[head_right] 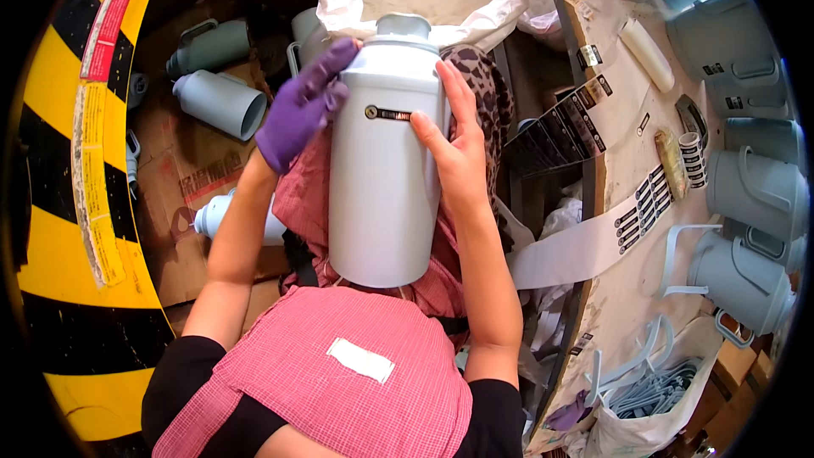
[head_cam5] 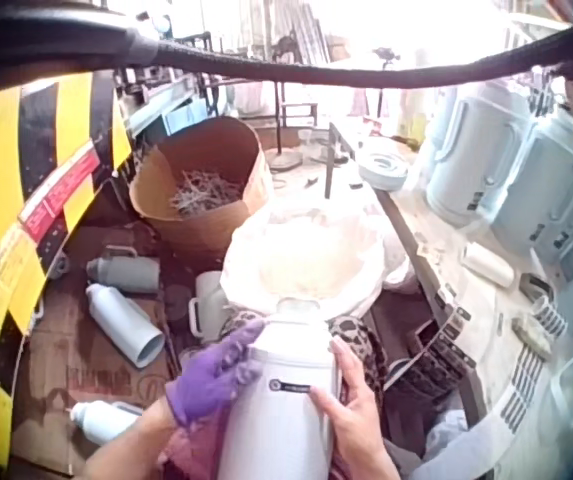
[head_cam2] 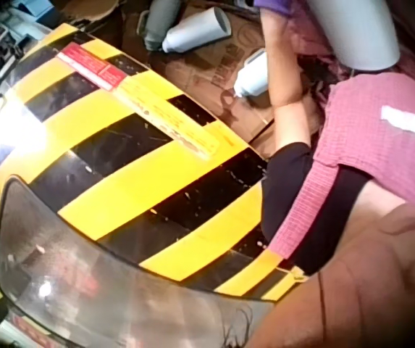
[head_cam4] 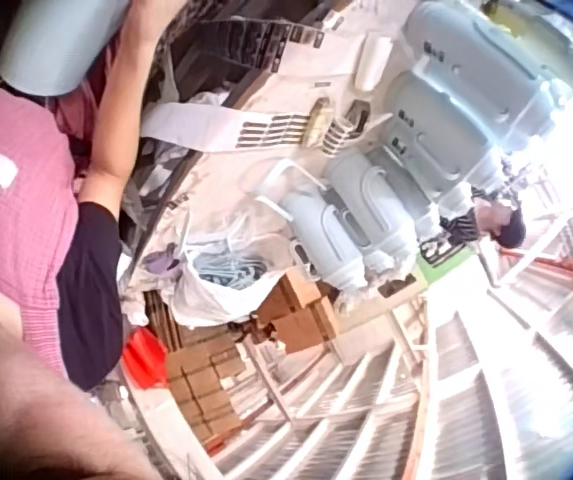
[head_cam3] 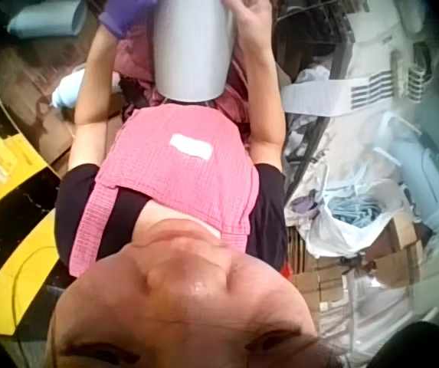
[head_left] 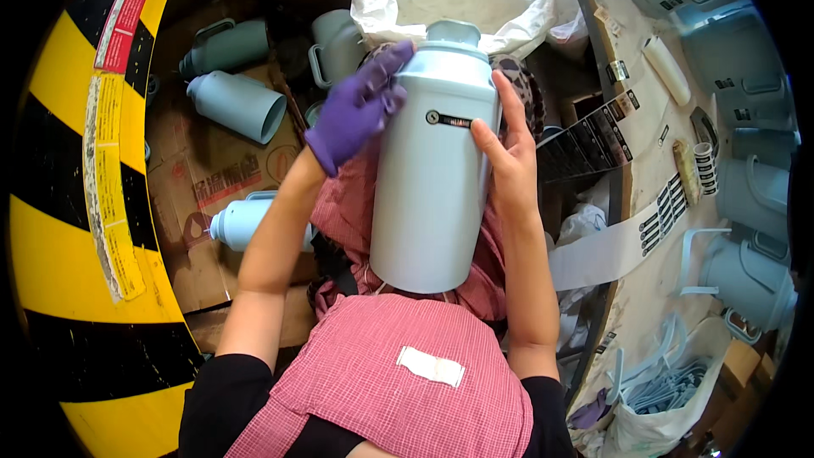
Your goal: The person assembles thermal flasks by placing a sealing ring inside the neck, applying a label to the body, and screwing on a base cap.
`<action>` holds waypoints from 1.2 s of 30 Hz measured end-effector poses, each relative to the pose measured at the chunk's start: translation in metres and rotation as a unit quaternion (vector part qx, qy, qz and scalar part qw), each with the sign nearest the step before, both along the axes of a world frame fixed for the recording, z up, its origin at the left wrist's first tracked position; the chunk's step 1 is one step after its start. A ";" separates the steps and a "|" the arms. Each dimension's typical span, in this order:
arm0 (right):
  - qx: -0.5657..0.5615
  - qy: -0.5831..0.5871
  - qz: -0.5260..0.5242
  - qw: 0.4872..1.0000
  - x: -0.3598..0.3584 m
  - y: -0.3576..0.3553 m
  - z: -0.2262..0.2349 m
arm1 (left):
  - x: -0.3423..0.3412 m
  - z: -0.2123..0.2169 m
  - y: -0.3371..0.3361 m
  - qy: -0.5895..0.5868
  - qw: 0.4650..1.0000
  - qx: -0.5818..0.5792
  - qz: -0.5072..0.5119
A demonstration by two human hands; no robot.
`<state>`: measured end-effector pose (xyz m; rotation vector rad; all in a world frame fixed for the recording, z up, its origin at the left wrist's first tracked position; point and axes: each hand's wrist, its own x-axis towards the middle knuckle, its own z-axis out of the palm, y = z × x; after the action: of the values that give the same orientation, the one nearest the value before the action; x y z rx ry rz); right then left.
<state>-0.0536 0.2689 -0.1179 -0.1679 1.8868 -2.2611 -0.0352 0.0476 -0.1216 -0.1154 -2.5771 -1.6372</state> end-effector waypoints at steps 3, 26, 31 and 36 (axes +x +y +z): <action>0.046 0.094 0.046 0.993 0.012 -0.002 0.009 | -0.023 0.024 -0.023 0.040 0.987 0.152 0.026; 0.523 0.420 -0.088 0.736 -0.097 0.071 -0.023 | 0.148 0.134 -0.076 0.240 0.886 0.385 0.094; 0.479 0.369 0.010 0.797 -0.029 0.149 0.011 | 0.075 0.163 -0.071 0.218 0.961 0.142 -0.090; 0.596 0.023 0.071 0.799 0.171 0.285 0.068 | 0.042 0.156 -0.030 0.272 0.925 -0.075 -0.256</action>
<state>0.1174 0.5537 -0.0497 -0.1453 2.7649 -0.6379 0.0069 0.0176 0.0348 -1.1616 -2.3209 -1.2570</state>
